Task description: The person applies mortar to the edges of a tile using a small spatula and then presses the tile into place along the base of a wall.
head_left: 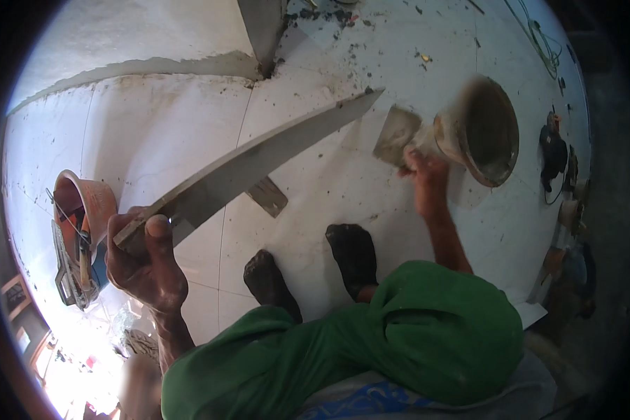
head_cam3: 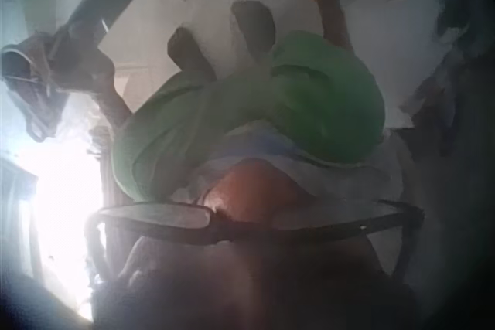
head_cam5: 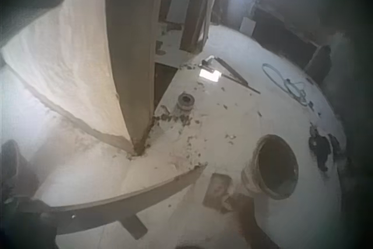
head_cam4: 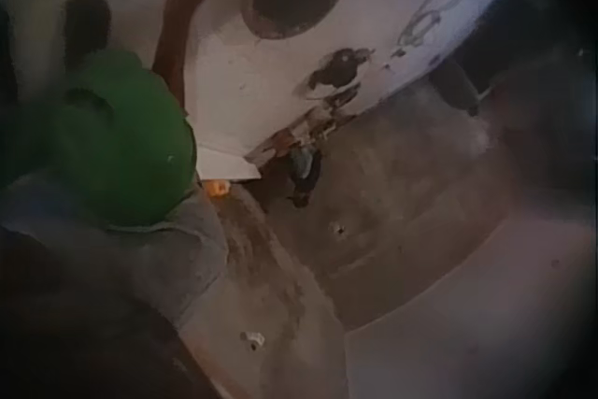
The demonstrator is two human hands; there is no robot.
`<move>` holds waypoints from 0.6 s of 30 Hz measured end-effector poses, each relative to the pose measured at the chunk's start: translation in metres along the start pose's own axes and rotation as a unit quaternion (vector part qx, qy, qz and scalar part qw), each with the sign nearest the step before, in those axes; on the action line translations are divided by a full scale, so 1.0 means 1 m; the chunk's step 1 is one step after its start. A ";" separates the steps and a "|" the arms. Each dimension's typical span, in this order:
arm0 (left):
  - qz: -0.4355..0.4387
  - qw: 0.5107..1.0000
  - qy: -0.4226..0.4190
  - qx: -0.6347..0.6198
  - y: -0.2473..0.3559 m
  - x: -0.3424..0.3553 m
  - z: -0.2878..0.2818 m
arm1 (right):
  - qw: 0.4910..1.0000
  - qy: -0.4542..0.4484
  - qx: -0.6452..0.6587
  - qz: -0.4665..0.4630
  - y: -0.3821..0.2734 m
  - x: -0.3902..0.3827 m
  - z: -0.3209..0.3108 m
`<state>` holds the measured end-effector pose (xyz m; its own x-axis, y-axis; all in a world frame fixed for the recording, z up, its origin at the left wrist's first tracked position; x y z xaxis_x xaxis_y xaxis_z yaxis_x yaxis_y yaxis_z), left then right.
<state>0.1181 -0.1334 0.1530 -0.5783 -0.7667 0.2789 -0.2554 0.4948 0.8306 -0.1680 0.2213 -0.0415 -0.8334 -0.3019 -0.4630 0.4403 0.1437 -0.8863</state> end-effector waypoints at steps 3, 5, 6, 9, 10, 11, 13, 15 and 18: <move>-0.001 1.000 -0.007 0.014 0.006 0.005 0.001 | 0.922 0.014 -0.259 -0.289 -0.114 -0.020 0.028; 0.027 0.999 -0.007 0.036 0.012 0.008 -0.002 | 0.829 -0.021 -0.356 -0.430 -0.162 -0.046 0.070; 0.048 0.997 -0.011 0.055 0.017 0.009 -0.004 | 0.796 -0.091 -0.398 -0.448 -0.173 -0.062 0.098; 0.069 0.995 -0.032 0.058 0.032 0.010 0.004 | 0.736 -0.177 -0.472 -0.452 -0.181 -0.091 0.138; 0.068 0.995 -0.028 0.063 0.033 0.010 0.005 | 0.718 -0.196 -0.499 -0.444 -0.176 -0.093 0.146; 0.089 0.994 -0.043 0.035 0.036 0.010 0.011 | 0.716 -0.198 -0.500 -0.445 -0.173 -0.082 0.143; 0.112 0.992 -0.056 0.008 0.041 0.008 0.011 | 0.684 -0.182 -0.569 -0.419 -0.150 -0.021 0.126; 0.105 0.992 -0.072 -0.006 0.038 0.008 0.016 | 0.668 -0.106 -0.675 -0.294 -0.127 0.059 0.087; 0.098 0.992 -0.077 0.020 0.040 0.003 0.012 | 0.692 -0.060 -0.636 -0.336 -0.133 0.052 0.071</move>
<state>0.0973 -0.1114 0.1812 -0.7311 -0.5834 0.3537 -0.1549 0.6469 0.7467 -0.2461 0.1195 0.0536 -0.6406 -0.7679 -0.0044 -0.7467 0.6242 -0.2298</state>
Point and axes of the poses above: each hand's wrist, its own x-axis towards the middle knuckle, its own z-axis out of the palm, y = z × x, the point moved 8 cm from there along x, towards the middle knuckle
